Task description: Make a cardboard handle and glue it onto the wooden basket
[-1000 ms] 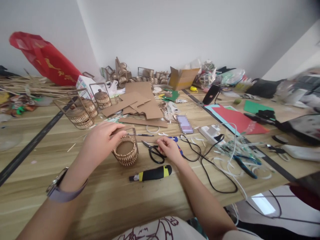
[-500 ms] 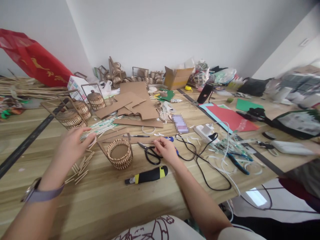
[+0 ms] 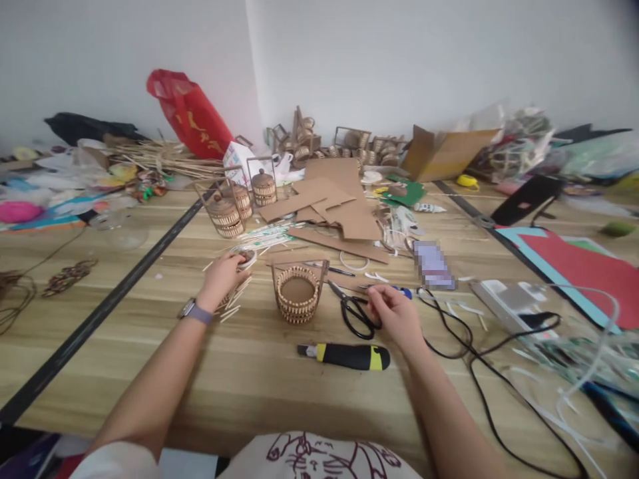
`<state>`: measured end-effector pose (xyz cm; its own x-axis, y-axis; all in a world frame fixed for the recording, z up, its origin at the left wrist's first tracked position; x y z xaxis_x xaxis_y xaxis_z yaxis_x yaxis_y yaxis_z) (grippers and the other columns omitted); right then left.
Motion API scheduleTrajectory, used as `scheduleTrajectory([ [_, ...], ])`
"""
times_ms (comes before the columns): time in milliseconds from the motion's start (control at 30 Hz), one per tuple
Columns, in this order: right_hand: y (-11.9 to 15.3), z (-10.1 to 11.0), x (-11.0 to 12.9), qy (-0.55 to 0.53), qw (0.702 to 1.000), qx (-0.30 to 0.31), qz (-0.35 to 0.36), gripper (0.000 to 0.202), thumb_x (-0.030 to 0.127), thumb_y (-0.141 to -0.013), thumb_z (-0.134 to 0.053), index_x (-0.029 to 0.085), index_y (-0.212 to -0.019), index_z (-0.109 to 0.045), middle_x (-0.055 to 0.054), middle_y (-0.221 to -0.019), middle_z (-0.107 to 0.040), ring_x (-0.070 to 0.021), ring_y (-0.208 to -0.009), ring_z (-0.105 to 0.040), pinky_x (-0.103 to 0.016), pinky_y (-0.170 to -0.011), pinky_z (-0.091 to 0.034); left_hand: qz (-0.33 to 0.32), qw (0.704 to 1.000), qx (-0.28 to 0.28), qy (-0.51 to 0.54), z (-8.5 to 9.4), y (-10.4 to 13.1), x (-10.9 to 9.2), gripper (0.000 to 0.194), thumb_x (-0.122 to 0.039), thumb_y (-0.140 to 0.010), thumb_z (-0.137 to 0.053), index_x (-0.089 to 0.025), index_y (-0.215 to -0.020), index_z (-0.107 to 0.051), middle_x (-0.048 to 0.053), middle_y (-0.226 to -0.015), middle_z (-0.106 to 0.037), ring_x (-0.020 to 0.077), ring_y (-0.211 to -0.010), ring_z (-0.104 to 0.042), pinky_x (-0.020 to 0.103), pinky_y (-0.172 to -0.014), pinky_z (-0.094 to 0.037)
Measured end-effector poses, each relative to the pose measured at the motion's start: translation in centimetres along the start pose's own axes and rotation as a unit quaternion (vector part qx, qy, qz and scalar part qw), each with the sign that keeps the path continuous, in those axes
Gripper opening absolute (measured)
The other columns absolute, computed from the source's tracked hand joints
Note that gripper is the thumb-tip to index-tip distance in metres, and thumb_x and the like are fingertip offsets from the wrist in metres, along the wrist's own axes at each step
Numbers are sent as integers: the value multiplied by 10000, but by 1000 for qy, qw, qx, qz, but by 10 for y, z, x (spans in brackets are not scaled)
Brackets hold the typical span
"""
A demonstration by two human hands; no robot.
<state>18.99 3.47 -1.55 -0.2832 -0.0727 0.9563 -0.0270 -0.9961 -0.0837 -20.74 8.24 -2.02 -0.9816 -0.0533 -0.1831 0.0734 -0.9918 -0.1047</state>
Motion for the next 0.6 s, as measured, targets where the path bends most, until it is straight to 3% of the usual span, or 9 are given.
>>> scheduleTrajectory([
  [233, 0, 4, -1, 28, 1000, -8, -8, 599, 796, -728, -598, 200, -779, -629, -7, -556, -609, -140, -449, -529, -258, -442, -416, 24, 1000, -10, 3, -2, -13, 2, 221, -279, -857, -580, -195, -990, -736, 95, -1113, -703, 266, -1035, -637, 352, -916, -479],
  [367, -1, 4, -2, 24, 1000, -11, -13, 610, 808, -702, -610, 204, -784, -632, -1, -546, -598, -144, -441, -525, -258, -421, -416, 46, 999, -14, 3, -3, -18, 5, 414, -366, -877, -587, -176, -1240, -642, 134, -1202, -670, 281, -1134, -604, 362, -985, -452],
  [467, -1, 4, -2, 32, 999, -2, -9, 598, 803, -715, -602, 209, -772, -625, 2, -536, -589, -141, -436, -515, -256, -419, -412, 62, 998, 4, 3, -8, -22, 3, 647, -473, -904, -560, -179, -1470, -451, 190, -1425, -545, 336, -1322, -499, 424, -1085, -384],
  [600, -1, 4, -7, 44, 999, 22, 4, 564, 774, -770, -578, 211, -775, -614, 5, -536, -588, -136, -441, -509, -251, -433, -404, 93, 995, 28, 4, -16, -33, -7, 790, -603, -931, -446, -203, -1584, -251, 230, -1645, -217, 466, -1478, -260, 582, -1144, -271],
])
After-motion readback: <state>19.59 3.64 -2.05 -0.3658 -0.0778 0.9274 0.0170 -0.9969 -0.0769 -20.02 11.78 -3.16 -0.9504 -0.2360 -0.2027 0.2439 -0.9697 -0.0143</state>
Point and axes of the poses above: each hand's wrist, its own y-axis away from the middle knuckle, its own z-axis out of the back of the hand, x = y × z, the point moved 1 cm from there along -y, towards the middle knuckle
